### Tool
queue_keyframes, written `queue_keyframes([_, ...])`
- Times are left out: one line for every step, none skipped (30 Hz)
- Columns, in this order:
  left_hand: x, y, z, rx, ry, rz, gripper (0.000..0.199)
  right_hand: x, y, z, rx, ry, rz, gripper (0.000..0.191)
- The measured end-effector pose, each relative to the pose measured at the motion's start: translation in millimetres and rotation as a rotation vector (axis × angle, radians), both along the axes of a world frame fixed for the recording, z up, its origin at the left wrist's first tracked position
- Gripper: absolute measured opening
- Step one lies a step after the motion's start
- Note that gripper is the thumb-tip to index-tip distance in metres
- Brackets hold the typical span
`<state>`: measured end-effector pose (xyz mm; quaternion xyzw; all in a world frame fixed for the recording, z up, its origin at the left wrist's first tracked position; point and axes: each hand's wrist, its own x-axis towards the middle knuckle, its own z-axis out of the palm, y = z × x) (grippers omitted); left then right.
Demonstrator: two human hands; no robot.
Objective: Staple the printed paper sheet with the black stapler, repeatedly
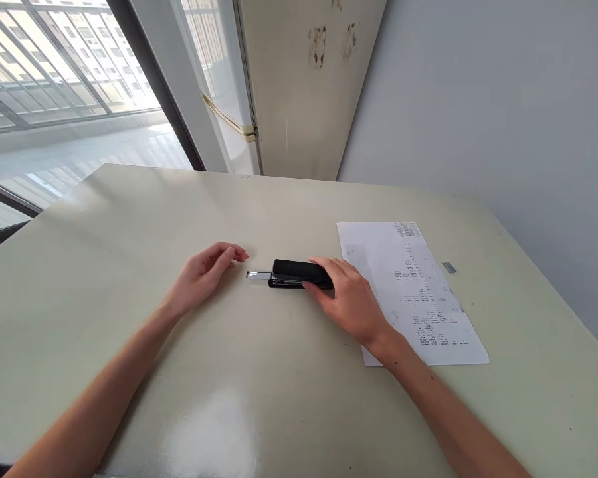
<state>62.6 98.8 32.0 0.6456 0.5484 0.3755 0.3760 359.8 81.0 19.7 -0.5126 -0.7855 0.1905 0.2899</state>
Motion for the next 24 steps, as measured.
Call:
queue_keyframes([1.7, -0.5, -1.4, -0.005, -0.006, -0.008, 0.041, -0.1, 2.6, -0.4, -0.028, 0.024, 0.009, 0.032])
queue_keyframes([3.1, -0.9, -2.5, -0.009, -0.009, -0.007, 0.041, 0.5, 4.4, -0.9, -0.047, 0.04, 0.017, 0.03])
queue_keyframes([4.2, -1.3, -3.2, -0.012, -0.014, 0.0, 0.041, 1.6, 5.5, -1.5, -0.054, 0.05, 0.022, 0.03])
queue_keyframes([5.2, -1.6, -3.6, -0.013, -0.025, 0.01, 0.042, 2.9, 5.8, -2.1, -0.051, 0.06, 0.026, 0.03])
queue_keyframes([6.2, -1.9, -3.6, -0.013, -0.041, 0.019, 0.042, 4.1, 5.4, -2.6, -0.041, 0.072, 0.029, 0.03])
queue_keyframes([7.3, -2.2, -3.2, -0.012, -0.059, 0.024, 0.043, 5.2, 4.3, -2.9, -0.03, 0.087, 0.035, 0.03])
queue_keyframes([8.5, -2.4, -2.5, -0.011, -0.076, 0.028, 0.044, 5.8, 2.8, -2.9, -0.018, 0.101, 0.044, 0.028])
queue_keyframes([9.9, -2.6, -1.5, -0.012, -0.092, 0.03, 0.045, 6.1, 0.9, -2.3, -0.004, 0.114, 0.054, 0.026])
queue_keyframes([11.5, -2.9, -0.3, -0.017, -0.107, 0.031, 0.046, 6.0, -1.1, -1.2, 0.01, 0.122, 0.065, 0.023])
queue_keyframes([13.2, -3.0, 1.0, -0.027, -0.124, 0.03, 0.047, 5.8, -3.0, 0.3, 0.031, 0.126, 0.072, 0.02])
queue_keyframes([14.8, -3.2, 2.2, -0.044, -0.147, 0.027, 0.048, 5.5, -4.7, 2.1, 0.059, 0.126, 0.074, 0.018])
queue_keyframes([16.4, -3.3, 3.2, -0.064, -0.18, 0.024, 0.049, 5.3, -6.1, 4.2, 0.09, 0.125, 0.073, 0.017])
queue_keyframes([17.9, -3.4, 3.8, -0.089, -0.226, 0.019, 0.049, 5.2, -7.3, 6.2, 0.12, 0.124, 0.068, 0.017])
queue_keyframes([19.3, -3.4, 3.9, -0.118, -0.285, 0.015, 0.049, 5.3, -8.2, 8.1, 0.148, 0.126, 0.066, 0.017])
queue_keyframes([20.7, -3.4, 3.5, -0.149, -0.358, 0.011, 0.048, 5.6, -8.9, 9.7, 0.173, 0.128, 0.066, 0.019])
queue_keyframes([22.0, -3.4, 2.6, -0.18, -0.441, 0.007, 0.047, 6.0, -9.4, 11.0, 0.192, 0.133, 0.068, 0.02])
queue_keyframes([23.5, -3.5, 1.4, -0.21, -0.529, 0.002, 0.045, 6.4, -10.0, 12.0, 0.205, 0.141, 0.071, 0.021])
queue_keyframes([25.1, -3.6, 0.1, -0.242, -0.613, -0.004, 0.044, 6.8, -10.5, 12.8, 0.215, 0.152, 0.074, 0.022])
queue_keyframes([27.0, -3.8, -1.2, -0.274, -0.69, -0.011, 0.043, 7.1, -11.1, 13.4, 0.223, 0.166, 0.077, 0.024])
queue_keyframes([29.1, -4.1, -2.3, -0.303, -0.757, -0.015, 0.042, 7.3, -11.7, 13.9, 0.228, 0.182, 0.08, 0.025])
queue_keyframes([31.5, -4.4, -3.1, -0.332, -0.814, -0.021, 0.041, 7.2, -12.3, 14.4, 0.231, 0.2, 0.083, 0.027])
queue_keyframes([33.9, -4.9, -3.7, -0.361, -0.865, -0.027, 0.04, 7.0, -13.0, 14.8, 0.234, 0.219, 0.088, 0.028])
queue_keyframes([36.2, -5.4, -4.0, -0.389, -0.911, -0.035, 0.038, 6.6, -13.6, 15.2, 0.239, 0.236, 0.096, 0.029])
queue_keyframes([38.4, -6.0, -4.2, -0.412, -0.952, -0.043, 0.038, 6.1, -14.2, 15.7, 0.242, 0.25, 0.103, 0.03])
